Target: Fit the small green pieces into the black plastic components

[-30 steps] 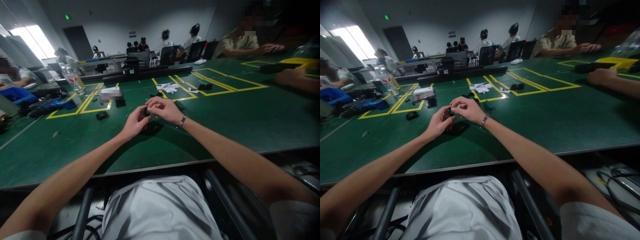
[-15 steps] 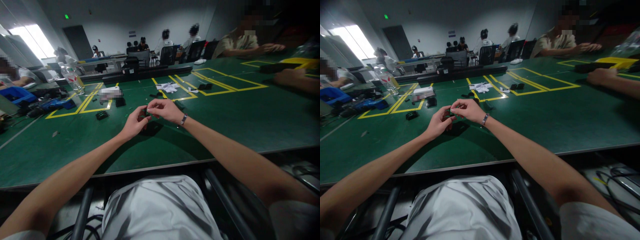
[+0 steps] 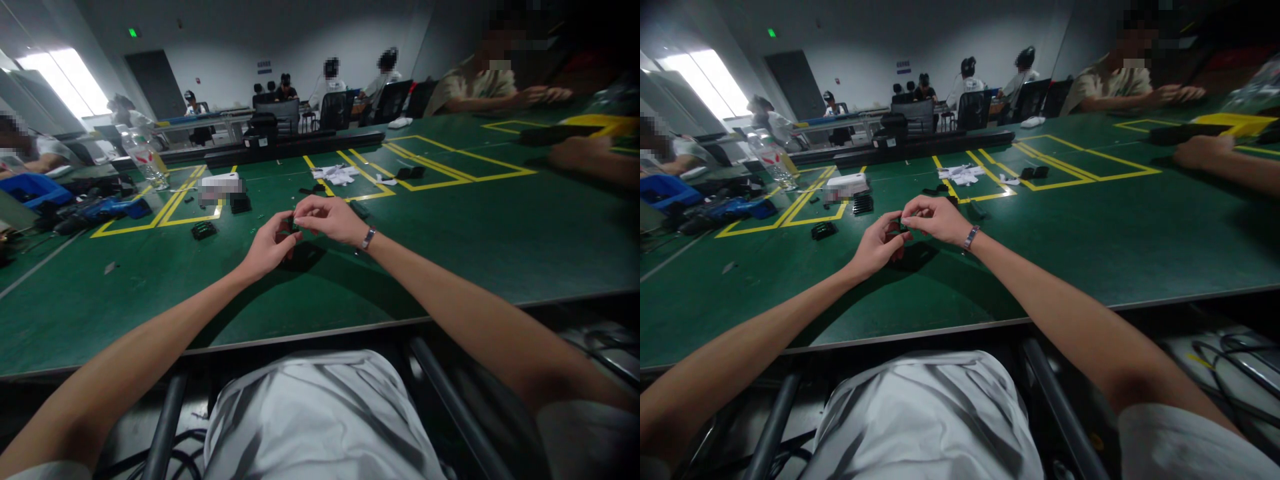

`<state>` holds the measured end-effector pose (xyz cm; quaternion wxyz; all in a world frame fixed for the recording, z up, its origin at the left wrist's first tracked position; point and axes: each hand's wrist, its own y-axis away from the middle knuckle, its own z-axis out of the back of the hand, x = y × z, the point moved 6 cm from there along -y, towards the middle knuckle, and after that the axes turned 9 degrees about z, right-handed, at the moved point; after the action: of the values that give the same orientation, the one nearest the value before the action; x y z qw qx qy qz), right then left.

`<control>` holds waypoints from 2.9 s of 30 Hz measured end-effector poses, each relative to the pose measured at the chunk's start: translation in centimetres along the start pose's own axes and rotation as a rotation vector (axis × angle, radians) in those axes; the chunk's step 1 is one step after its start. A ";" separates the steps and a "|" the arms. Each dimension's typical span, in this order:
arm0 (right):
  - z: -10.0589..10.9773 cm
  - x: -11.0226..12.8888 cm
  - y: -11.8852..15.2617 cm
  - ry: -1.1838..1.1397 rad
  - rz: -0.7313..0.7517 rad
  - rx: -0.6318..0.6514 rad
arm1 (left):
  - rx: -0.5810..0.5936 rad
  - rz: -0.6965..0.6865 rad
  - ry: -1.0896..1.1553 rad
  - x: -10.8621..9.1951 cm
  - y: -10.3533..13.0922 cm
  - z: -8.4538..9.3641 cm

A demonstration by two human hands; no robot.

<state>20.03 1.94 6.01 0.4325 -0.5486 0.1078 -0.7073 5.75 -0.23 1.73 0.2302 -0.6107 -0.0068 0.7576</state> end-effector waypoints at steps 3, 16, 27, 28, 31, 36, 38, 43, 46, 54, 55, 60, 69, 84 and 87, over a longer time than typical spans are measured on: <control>0.0 0.2 0.0 0.005 0.027 0.003 | 0.013 0.000 0.001 0.0 0.0 -0.1; 0.0 0.4 -0.1 0.038 0.018 0.022 | 0.025 -0.009 0.005 -0.3 0.0 -0.2; 0.1 0.1 -0.1 -0.007 -0.010 0.027 | 0.027 -0.013 -0.007 -0.4 0.1 -0.2; 0.1 0.1 -0.1 -0.007 -0.009 0.029 | 0.027 -0.011 -0.007 -0.4 0.1 -0.2; 0.0 0.0 -0.1 -0.002 -0.004 0.026 | 0.030 -0.007 -0.002 -0.2 0.0 -0.2; -0.1 -0.2 0.0 0.026 0.013 0.015 | 0.031 -0.011 0.014 -0.1 0.0 -0.3; -0.2 -0.1 0.0 0.040 0.025 0.009 | 0.034 -0.013 0.021 -0.1 0.0 -0.3; -0.2 0.6 0.0 0.084 0.049 -0.003 | 0.032 -0.009 0.019 -0.1 0.0 -0.2; -0.2 0.9 0.0 0.111 0.066 -0.012 | 0.030 -0.004 0.023 0.0 0.0 -0.2; -0.3 1.2 0.3 0.159 0.142 -0.055 | 0.019 -0.006 0.043 0.0 0.0 -0.2; -0.4 1.3 0.4 0.159 0.149 -0.061 | 0.019 -0.007 0.051 0.0 0.0 -0.1; -0.6 1.0 0.6 0.170 0.176 -0.089 | 0.011 -0.011 0.068 0.1 0.0 0.0; -0.8 1.1 0.7 0.166 0.205 -0.175 | -0.001 -0.028 0.081 0.1 -0.2 0.2; -1.2 1.1 0.9 0.163 0.206 -0.219 | -0.029 -0.056 0.065 0.5 -0.5 0.4; -1.3 0.8 0.9 0.131 0.176 -0.218 | -0.029 -0.057 0.062 0.4 -0.4 0.4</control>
<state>19.37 0.41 5.49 0.4229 -0.5335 0.2596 -0.6850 5.44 0.39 1.60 0.2432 -0.6365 -0.0280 0.7314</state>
